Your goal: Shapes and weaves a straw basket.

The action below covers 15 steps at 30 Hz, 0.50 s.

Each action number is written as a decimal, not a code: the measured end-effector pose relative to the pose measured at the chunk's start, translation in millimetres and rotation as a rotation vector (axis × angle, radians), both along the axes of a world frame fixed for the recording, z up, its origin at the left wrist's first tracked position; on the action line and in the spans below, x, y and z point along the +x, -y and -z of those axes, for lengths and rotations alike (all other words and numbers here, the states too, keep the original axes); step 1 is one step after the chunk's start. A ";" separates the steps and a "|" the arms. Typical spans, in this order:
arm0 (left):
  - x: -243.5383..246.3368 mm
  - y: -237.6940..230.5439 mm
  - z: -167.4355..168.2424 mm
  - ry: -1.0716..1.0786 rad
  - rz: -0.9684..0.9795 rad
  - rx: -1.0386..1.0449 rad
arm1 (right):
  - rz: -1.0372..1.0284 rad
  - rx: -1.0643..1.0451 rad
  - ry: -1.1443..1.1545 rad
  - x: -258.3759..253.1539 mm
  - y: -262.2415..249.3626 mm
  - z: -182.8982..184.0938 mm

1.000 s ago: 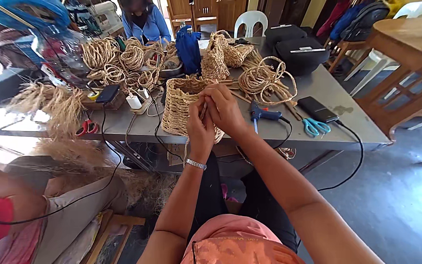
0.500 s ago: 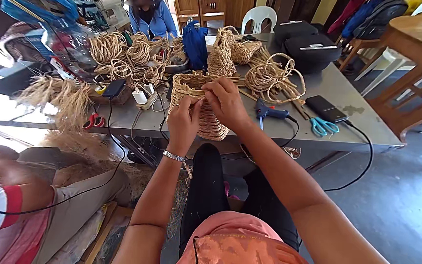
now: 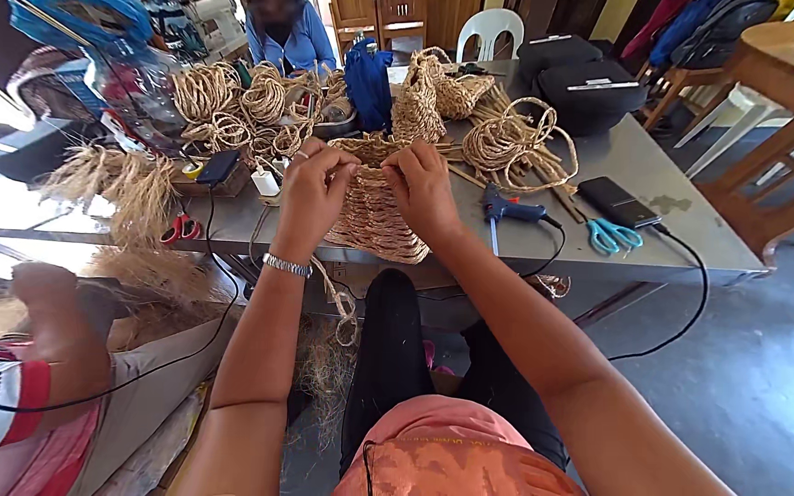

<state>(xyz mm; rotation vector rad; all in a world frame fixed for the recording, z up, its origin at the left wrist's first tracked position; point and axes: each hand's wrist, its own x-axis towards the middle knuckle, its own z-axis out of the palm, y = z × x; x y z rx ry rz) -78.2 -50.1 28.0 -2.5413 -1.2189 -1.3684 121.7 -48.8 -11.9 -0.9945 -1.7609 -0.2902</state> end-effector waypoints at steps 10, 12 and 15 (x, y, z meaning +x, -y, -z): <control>13.2 -29.2 -18.4 -0.171 -0.045 -0.112 | 0.049 0.006 0.064 -1.4 -0.1 -1.9; 16.0 -31.1 -17.5 -0.204 -0.075 -0.124 | 0.064 -0.010 0.079 -1.5 0.2 -3.3; 20.5 -27.0 -17.6 -0.201 -0.122 -0.162 | 0.090 -0.047 0.104 -3.4 1.1 -6.2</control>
